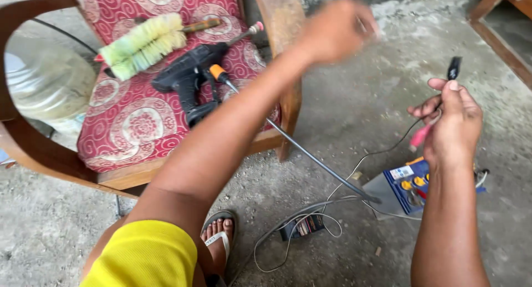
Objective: Connecting an electric sprayer to a battery powered by a solar panel and testing the connection.
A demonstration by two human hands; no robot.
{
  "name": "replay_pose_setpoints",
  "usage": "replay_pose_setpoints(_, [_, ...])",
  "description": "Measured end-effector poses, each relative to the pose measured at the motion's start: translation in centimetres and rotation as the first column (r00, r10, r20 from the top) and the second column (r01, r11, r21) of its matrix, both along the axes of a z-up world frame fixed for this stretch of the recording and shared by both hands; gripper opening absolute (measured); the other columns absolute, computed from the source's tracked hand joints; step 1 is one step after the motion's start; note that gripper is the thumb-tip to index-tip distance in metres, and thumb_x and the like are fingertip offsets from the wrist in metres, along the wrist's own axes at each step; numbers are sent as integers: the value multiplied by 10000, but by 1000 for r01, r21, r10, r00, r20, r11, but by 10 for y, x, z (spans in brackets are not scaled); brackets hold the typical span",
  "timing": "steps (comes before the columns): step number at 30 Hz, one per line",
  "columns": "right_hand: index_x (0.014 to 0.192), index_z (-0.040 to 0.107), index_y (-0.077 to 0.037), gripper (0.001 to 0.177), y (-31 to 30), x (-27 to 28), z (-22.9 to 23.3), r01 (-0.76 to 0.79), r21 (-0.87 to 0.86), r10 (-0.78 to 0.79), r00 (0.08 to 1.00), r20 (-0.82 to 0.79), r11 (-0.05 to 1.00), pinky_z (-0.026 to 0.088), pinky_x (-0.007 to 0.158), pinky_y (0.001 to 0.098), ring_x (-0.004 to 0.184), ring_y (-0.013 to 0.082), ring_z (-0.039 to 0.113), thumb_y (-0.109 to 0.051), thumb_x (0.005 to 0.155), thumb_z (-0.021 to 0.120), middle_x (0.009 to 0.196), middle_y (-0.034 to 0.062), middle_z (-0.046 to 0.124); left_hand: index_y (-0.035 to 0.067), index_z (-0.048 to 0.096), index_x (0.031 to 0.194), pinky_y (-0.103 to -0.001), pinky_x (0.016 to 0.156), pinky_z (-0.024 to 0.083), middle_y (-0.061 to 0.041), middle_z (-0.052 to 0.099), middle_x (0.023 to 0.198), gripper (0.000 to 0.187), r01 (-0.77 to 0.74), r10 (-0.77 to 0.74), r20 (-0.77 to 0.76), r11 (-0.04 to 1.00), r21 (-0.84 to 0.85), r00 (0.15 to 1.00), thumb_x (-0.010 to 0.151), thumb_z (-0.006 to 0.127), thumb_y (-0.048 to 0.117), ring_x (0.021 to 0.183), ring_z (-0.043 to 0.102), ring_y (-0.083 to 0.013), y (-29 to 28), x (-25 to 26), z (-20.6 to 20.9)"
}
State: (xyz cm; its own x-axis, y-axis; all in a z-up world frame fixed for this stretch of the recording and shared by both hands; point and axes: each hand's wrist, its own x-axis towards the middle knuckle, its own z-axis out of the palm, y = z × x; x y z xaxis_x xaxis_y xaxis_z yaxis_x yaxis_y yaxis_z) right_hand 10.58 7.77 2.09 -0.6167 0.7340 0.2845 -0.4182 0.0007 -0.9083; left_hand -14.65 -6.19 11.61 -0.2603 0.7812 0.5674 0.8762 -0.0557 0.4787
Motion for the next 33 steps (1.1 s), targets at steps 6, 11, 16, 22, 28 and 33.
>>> replay_pose_setpoints(6, [1188, 616, -32, 277, -21, -20, 9, 4, 97, -12, 997, 82, 995, 533, 693, 354, 609, 106, 452, -279, 1185, 492, 678, -25, 441, 95, 746, 1082, -511, 807, 541, -209, 709, 1077, 341, -786, 685, -390, 570, -241, 616, 822, 741, 315, 969, 676, -397, -139, -159, 17])
replay_pose_setpoints(11, [1177, 631, -30, 289, -30, -25, 15, 15, 72, -28, 983, 184, 997, 518, 649, 346, 567, 107, 439, -287, 1141, 503, 636, -24, 423, 91, 713, 1320, -499, 1024, 485, -200, 623, 1375, 689, -437, 699, -155, 245, -865, 698, 726, 868, 405, 1229, 609, -376, -214, -195, -44])
replay_pose_setpoints(16, [1181, 637, -25, 317, -34, -24, 13, 32, 69, -46, 975, 217, 997, 516, 637, 334, 566, 100, 437, -305, 1139, 494, 632, -30, 418, 29, 732, 1215, -509, 898, 547, -166, 736, 1184, 762, -247, 804, 120, 316, -916, 582, 652, 888, 518, 1037, 680, -334, -239, -197, -49])
replay_pose_setpoints(22, [1159, 643, -16, 275, -23, -16, 5, 65, 80, -80, 977, 198, 995, 502, 624, 326, 585, 112, 465, -258, 1121, 519, 659, -11, 463, -22, 768, 1142, -447, 730, 554, -148, 753, 1021, 712, -267, 706, 240, 527, -807, 666, 595, 896, 416, 831, 684, -286, -261, -172, 13])
replay_pose_setpoints(28, [1142, 643, -25, 249, -20, -9, 14, 80, 35, -84, 988, 132, 996, 487, 603, 321, 590, 120, 501, -242, 1111, 525, 672, 1, 506, 45, 738, 1212, -462, 783, 593, -206, 767, 1034, 728, -496, 550, -119, 614, -614, 827, 596, 937, 378, 865, 741, -340, -256, -104, 125])
replay_pose_setpoints(33, [1126, 642, -30, 254, -36, -4, 37, 117, 85, -128, 983, 132, 989, 485, 595, 307, 572, 112, 491, -258, 1107, 530, 658, -7, 504, 70, 724, 1300, -496, 779, 615, -230, 772, 1074, 817, -676, 595, -385, 401, -619, 706, 599, 974, 405, 889, 767, -394, -249, -62, 154])
